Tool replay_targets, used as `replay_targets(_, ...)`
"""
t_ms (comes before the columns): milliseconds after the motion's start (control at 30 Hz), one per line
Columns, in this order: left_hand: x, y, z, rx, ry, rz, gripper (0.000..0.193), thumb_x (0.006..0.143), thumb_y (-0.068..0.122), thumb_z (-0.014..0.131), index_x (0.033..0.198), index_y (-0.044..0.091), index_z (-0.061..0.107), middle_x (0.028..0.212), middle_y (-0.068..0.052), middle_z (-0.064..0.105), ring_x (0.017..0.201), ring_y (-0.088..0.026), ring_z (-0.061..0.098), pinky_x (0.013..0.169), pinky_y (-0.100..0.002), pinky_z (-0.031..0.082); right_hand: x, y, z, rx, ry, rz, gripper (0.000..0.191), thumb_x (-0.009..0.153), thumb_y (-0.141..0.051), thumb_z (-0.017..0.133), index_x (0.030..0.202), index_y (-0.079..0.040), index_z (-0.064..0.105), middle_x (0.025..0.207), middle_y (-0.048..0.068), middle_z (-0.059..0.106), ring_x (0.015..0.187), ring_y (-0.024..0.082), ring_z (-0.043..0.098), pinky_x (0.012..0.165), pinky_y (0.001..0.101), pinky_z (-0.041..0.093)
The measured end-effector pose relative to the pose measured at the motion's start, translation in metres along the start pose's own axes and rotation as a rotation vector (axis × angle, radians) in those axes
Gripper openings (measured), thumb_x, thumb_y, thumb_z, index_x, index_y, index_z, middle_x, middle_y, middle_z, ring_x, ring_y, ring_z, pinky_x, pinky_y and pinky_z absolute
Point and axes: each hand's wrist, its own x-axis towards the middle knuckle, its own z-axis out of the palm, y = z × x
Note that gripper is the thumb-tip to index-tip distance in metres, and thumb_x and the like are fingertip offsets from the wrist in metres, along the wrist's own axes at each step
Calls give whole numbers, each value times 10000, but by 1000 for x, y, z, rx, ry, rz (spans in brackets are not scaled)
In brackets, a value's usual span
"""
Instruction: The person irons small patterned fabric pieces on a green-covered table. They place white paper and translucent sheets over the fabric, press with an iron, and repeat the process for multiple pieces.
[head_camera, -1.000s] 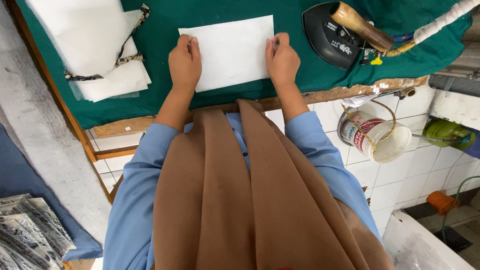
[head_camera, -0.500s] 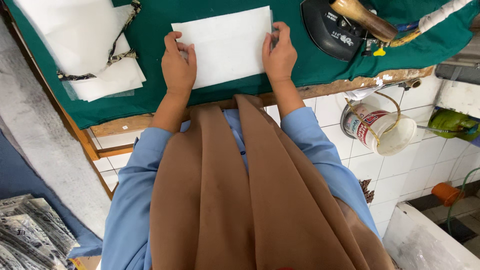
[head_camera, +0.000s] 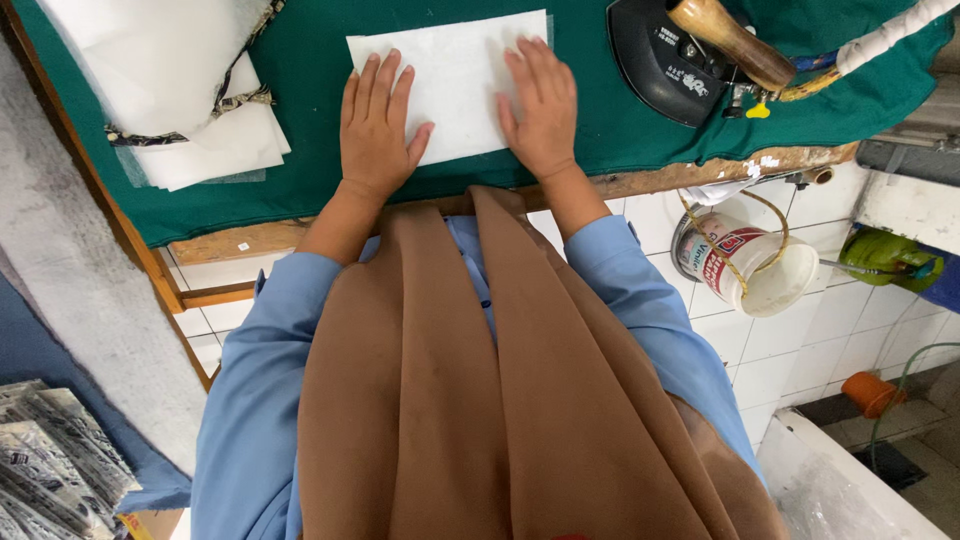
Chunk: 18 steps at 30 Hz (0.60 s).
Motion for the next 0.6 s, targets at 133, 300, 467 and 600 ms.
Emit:
replay_targets(133,-3,-5,5,18,-50,-6,758,1039,504,698,1570,21,457,1667,-215,342,1552,-401,279,1267,-591,145,6,0,6,-73,-220,-37,686,1097,-413,629,1631,-64,376,1694,182,278,1581,346,238,1297,544,172)
replay_targets(300,-9,-9,10,61,-76,-44,795,1017,515,716,1591,29,460,1689,-184,330,1563,-379,282,1261,-623,106,10,4,7,-73,-263,-33,690,1111,-454,582,1654,-96,351,1711,177,257,1598,341,219,1315,525,141)
replay_targets(467,-8,-11,13,64,-73,-56,808,1012,555,705,1579,30,469,1676,-186,347,1551,-378,296,1239,-653,79,9,6,9,-76,-287,-28,701,1108,-462,589,1662,-112,341,1717,173,232,1600,332,189,1311,530,120)
replay_targets(600,-2,-9,8,113,-58,-56,806,1024,598,684,1574,47,479,1658,-179,374,1538,-375,314,1217,-669,72,13,7,11,-89,-280,-43,716,1104,-468,597,1669,-117,332,1719,178,204,1595,359,148,1304,546,103)
